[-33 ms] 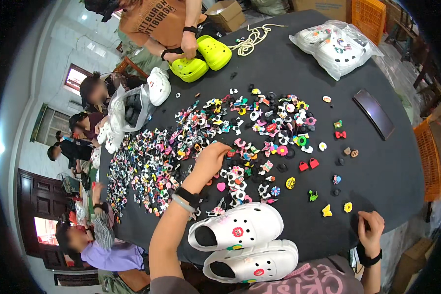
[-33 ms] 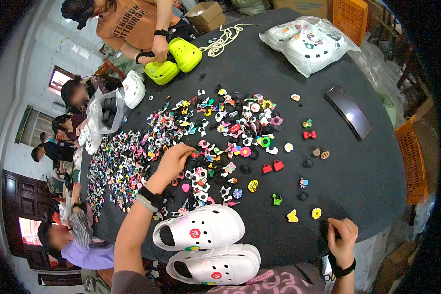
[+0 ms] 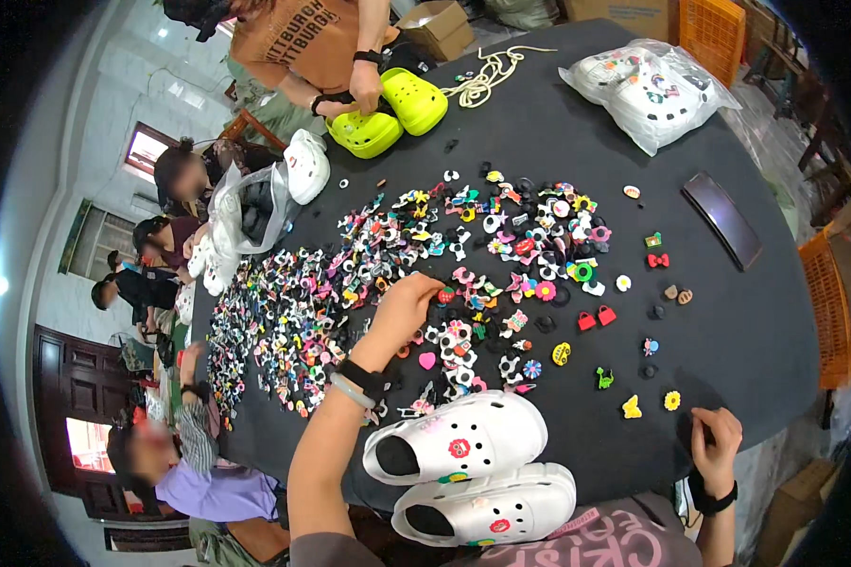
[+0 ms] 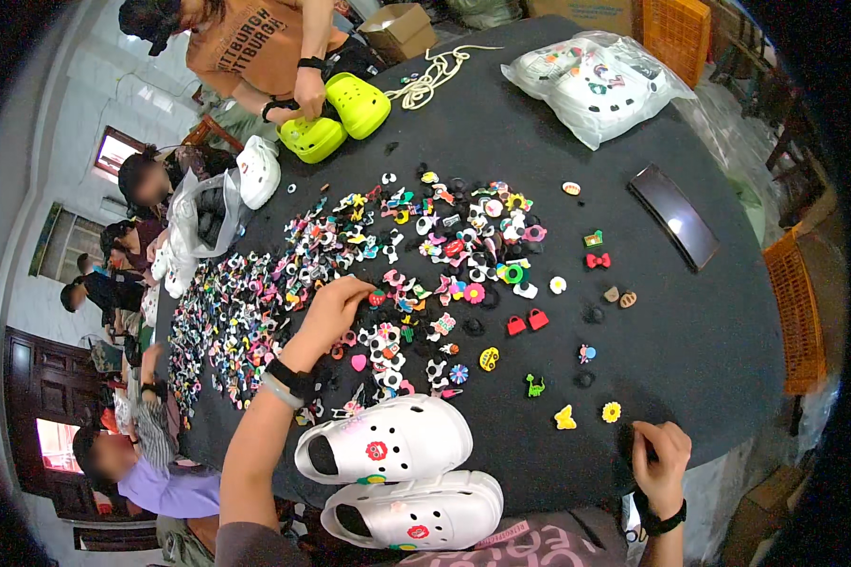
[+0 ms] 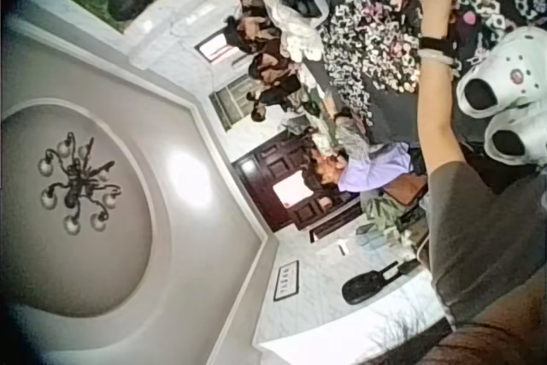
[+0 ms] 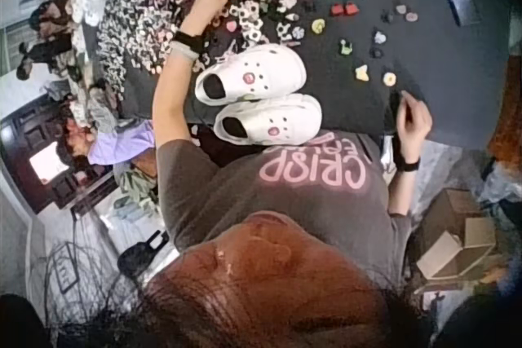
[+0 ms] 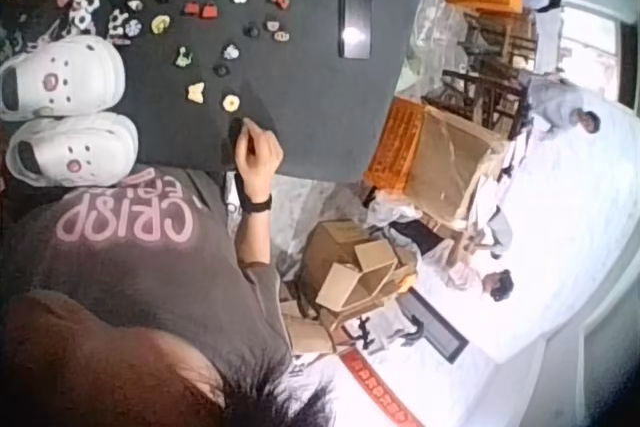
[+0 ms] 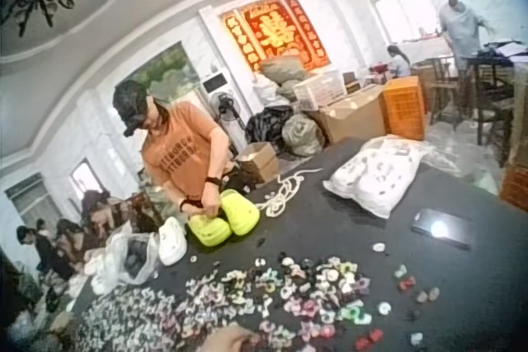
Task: The recorder is selecting and attaching decorative charms to white clog-style shoes at a large table filled with various charms.
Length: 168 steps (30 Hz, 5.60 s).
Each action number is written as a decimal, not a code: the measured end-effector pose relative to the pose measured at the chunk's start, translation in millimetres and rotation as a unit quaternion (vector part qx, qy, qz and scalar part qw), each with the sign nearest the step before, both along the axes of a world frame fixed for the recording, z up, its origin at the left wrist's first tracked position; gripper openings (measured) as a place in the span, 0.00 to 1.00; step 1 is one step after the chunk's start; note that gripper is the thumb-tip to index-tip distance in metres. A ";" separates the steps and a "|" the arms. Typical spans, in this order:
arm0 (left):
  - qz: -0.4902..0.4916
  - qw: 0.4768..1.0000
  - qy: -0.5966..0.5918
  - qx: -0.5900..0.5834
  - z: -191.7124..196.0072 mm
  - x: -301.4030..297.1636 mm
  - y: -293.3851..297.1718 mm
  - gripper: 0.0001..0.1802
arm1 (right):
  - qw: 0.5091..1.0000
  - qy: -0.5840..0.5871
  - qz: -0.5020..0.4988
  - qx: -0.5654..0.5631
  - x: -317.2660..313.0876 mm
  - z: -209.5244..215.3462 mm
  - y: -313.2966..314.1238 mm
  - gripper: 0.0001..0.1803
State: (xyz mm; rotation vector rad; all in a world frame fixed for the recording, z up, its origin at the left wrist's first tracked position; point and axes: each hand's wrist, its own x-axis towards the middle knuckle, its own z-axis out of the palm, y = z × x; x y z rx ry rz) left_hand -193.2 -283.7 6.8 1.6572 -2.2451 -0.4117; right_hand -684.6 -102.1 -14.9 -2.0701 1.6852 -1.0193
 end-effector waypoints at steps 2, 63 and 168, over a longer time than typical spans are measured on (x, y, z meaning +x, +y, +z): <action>0.005 1.000 0.017 -0.012 1.9 12.2 -5.4 0.10 | 1.000 0.009 -0.003 0.006 -0.7 0.3 0.7 0.09; 0.180 0.958 -0.222 0.033 11.0 131.3 140.2 0.30 | 1.000 0.000 -0.011 0.001 2.9 -3.7 3.5 0.06; 0.381 0.909 0.120 -0.121 -39.7 45.0 317.0 0.19 | 1.000 0.022 0.009 0.004 8.1 -1.7 4.3 0.06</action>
